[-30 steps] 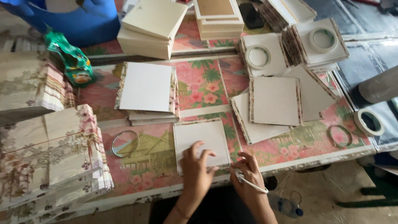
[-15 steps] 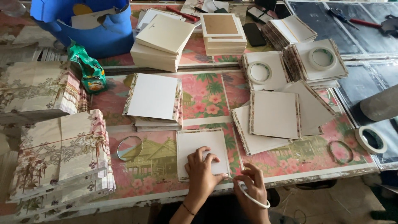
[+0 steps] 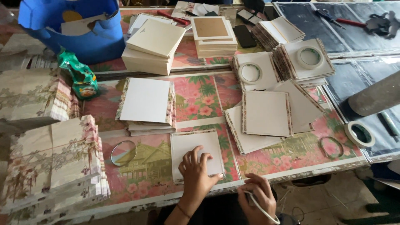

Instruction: Applying double-sided tape to the edges of decorative cards and stacking them.

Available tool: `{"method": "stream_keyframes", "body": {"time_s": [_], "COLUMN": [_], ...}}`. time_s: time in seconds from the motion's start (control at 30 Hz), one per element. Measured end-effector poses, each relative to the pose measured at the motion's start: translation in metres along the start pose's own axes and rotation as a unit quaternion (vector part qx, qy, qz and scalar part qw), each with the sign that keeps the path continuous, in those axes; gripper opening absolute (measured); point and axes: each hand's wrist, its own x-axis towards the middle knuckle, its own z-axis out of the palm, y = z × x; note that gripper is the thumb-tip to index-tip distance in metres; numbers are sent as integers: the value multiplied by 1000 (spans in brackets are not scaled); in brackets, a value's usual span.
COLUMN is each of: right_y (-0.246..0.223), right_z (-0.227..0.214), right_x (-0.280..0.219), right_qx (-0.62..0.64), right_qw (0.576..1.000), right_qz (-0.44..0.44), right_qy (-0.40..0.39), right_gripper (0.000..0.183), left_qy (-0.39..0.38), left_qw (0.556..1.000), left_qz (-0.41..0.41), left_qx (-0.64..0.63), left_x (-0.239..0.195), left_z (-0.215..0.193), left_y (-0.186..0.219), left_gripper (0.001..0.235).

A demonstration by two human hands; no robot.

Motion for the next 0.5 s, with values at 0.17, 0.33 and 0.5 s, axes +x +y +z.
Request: {"method": "stream_keyframes", "body": {"time_s": [0.17, 0.33, 0.5], "right_y": [49, 52, 76], "right_z": [-16, 0, 7], "right_x": [-23, -45, -51], "right_qx": [-90, -15, 191], "right_qw": [945, 867, 912], "right_qz": [263, 444, 337], "right_qy": [-173, -226, -133], "right_gripper": [27, 42, 46], "left_qy": [70, -39, -51], "left_qw": [990, 977, 954], "left_qz": [105, 206, 249], "left_qx": [60, -23, -157], "left_x": [-32, -78, -78], "left_z": [-4, 5, -5], "left_y": [-4, -15, -26], "left_gripper": [93, 105, 100]}}
